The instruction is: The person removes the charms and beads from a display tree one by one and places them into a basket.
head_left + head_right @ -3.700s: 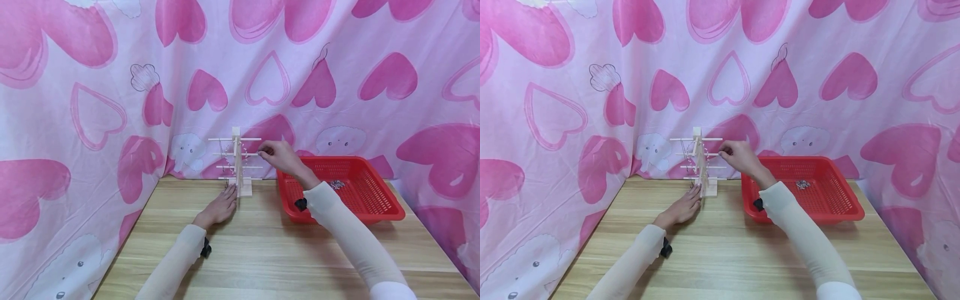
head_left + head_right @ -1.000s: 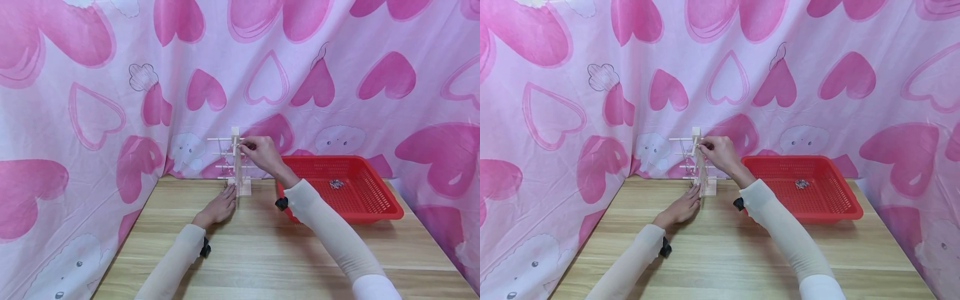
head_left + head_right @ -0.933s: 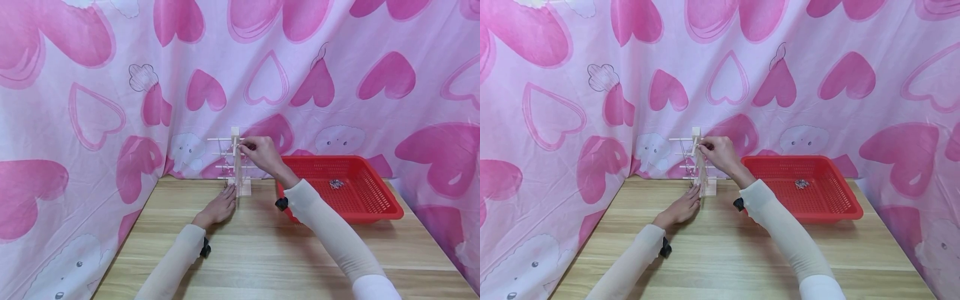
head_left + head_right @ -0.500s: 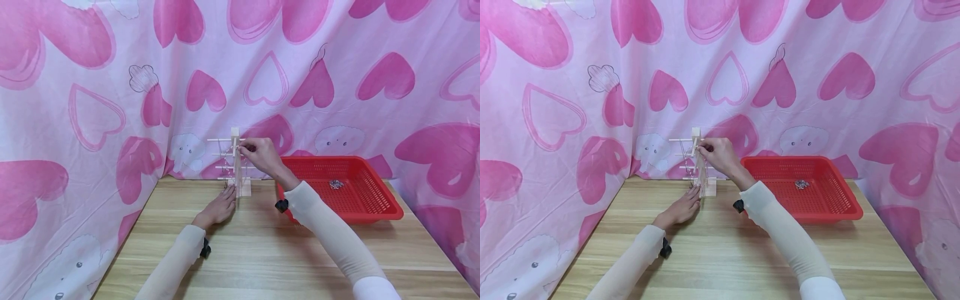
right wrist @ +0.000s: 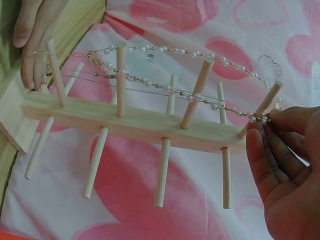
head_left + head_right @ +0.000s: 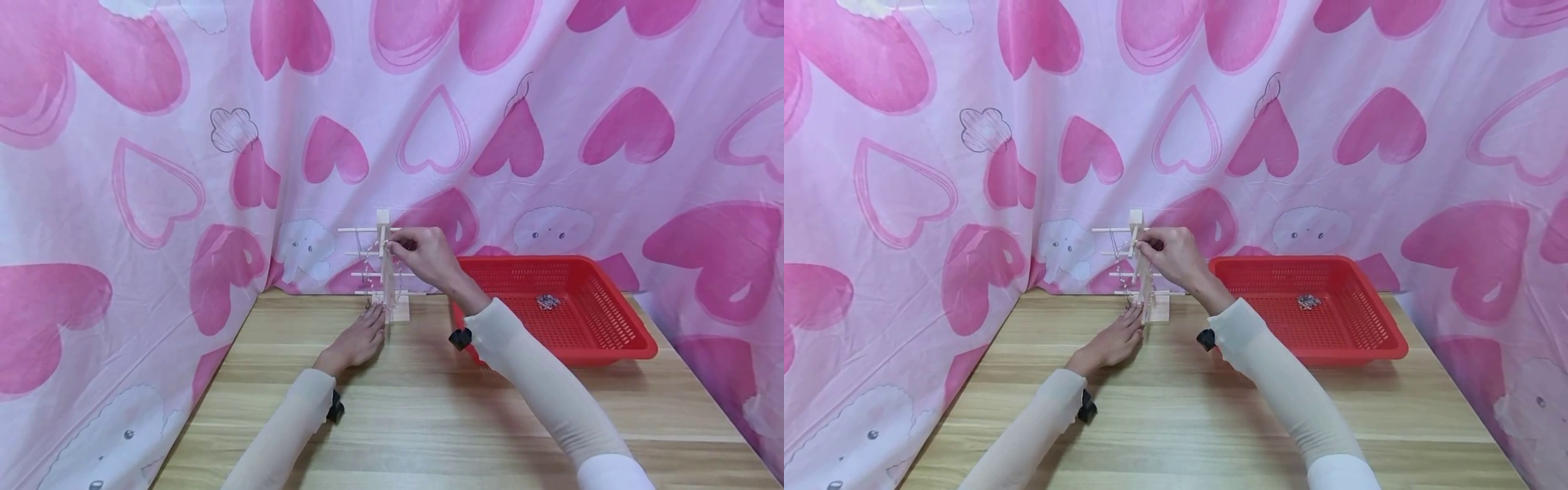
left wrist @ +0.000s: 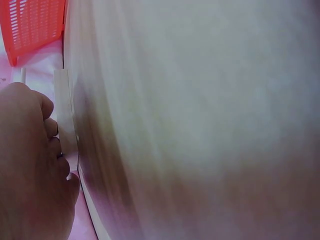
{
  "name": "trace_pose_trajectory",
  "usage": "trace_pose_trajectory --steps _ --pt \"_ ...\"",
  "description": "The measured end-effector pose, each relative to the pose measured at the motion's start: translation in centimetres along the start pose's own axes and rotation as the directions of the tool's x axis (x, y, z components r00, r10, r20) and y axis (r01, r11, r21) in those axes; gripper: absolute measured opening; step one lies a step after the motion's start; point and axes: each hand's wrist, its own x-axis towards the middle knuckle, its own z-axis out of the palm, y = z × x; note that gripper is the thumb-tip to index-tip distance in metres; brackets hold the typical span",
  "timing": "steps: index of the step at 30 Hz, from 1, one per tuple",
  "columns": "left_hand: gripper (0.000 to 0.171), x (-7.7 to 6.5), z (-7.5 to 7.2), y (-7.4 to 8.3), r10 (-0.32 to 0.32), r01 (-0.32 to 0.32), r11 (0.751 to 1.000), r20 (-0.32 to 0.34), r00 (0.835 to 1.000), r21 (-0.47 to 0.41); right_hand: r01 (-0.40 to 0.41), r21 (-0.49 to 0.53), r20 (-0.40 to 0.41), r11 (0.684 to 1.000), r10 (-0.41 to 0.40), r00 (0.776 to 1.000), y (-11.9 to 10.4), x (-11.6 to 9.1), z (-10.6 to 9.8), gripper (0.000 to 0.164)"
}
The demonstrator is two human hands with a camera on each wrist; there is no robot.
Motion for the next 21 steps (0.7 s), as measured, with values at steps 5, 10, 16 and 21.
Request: trace_pose_trajectory --steps 5,10,16,21 --pt "0.061 0.02 0.15 -0.10 0.009 -0.009 1.000 -0.013 1.000 -0.019 0.002 0.013 -0.007 1.000 -0.002 1.000 -0.19 0.01 -0.16 0.017" --pt "0.061 0.04 0.16 -0.10 0.009 -0.010 1.000 -0.012 1.000 -0.025 0.001 0.021 -0.010 1.000 -0.001 1.000 -0.25 0.00 -0.27 0.018" --pt "0.060 0.00 0.03 0.05 0.012 -0.012 1.000 -0.020 1.000 -0.021 0.013 0.032 -0.018 0.999 -0.012 1.000 -0.46 -0.02 -0.43 0.019" --pt "0.060 -0.09 -0.06 0.11 0.010 -0.011 1.000 -0.016 1.000 -0.026 0.021 0.045 -0.019 0.999 -0.020 1.000 -0.70 -0.11 -0.51 0.019"
